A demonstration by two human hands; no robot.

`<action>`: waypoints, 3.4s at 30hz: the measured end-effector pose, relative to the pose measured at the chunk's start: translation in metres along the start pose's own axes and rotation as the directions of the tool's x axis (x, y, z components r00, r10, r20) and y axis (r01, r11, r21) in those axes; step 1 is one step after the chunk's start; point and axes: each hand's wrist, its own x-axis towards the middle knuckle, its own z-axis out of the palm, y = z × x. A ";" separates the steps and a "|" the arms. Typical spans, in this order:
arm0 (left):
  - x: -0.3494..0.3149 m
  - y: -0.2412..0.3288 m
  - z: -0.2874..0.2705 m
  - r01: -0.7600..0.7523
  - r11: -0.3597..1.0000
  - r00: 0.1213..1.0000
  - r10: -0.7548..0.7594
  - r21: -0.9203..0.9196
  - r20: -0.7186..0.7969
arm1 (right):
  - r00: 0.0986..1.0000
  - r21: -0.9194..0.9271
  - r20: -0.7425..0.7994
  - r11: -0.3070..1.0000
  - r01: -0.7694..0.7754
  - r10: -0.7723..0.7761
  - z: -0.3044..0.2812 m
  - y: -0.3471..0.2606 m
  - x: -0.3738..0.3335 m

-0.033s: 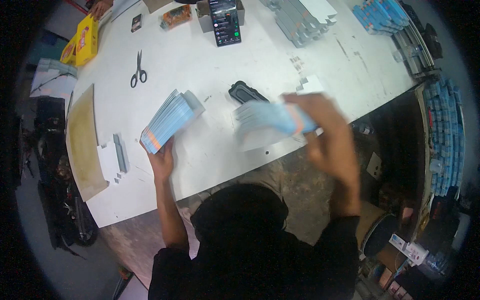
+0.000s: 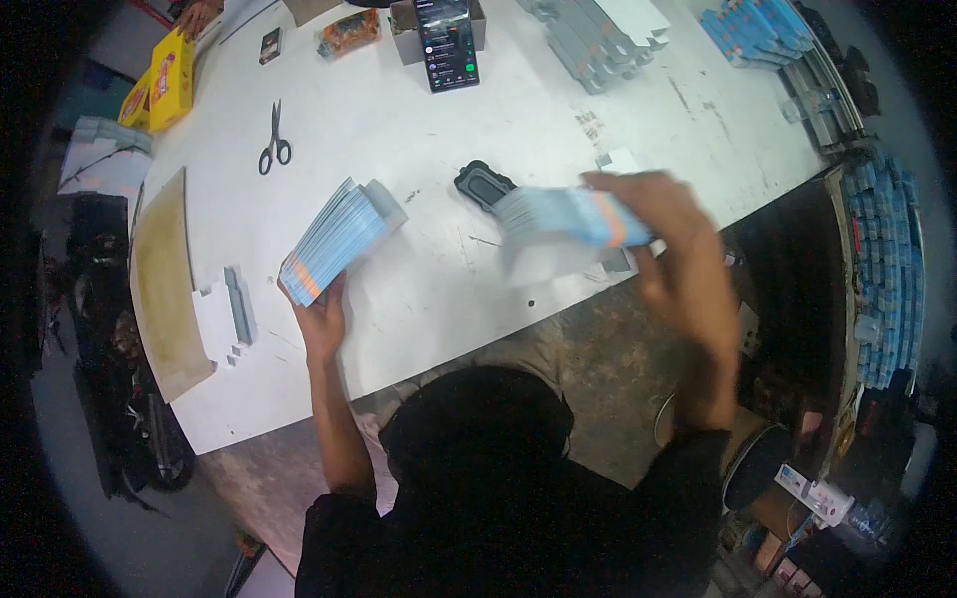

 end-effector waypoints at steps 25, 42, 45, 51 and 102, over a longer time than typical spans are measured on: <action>0.009 0.011 0.003 -0.009 1.000 1.000 0.009 -0.021 -0.020 | 0.722 -0.601 0.691 0.520 0.607 -0.044 0.045 0.093 0.013; 0.012 0.024 0.000 0.000 1.000 0.999 0.001 0.013 -0.048 | 0.921 0.181 0.092 0.916 0.358 -0.378 0.185 -0.031 -0.001; 0.015 0.017 -0.003 -0.149 0.978 0.988 0.154 0.145 -0.023 | 0.916 0.255 -0.073 0.880 0.400 -0.395 0.233 -0.049 0.004; 0.013 0.016 -0.005 -0.114 0.993 0.993 0.115 0.016 -0.026 | 0.918 0.097 -0.134 0.917 0.386 -0.373 0.260 -0.050 0.019; 0.013 0.017 -0.006 -0.053 0.999 0.999 0.053 -0.003 -0.004 | 0.894 -0.277 -0.179 0.893 0.355 -0.411 0.281 -0.039 0.000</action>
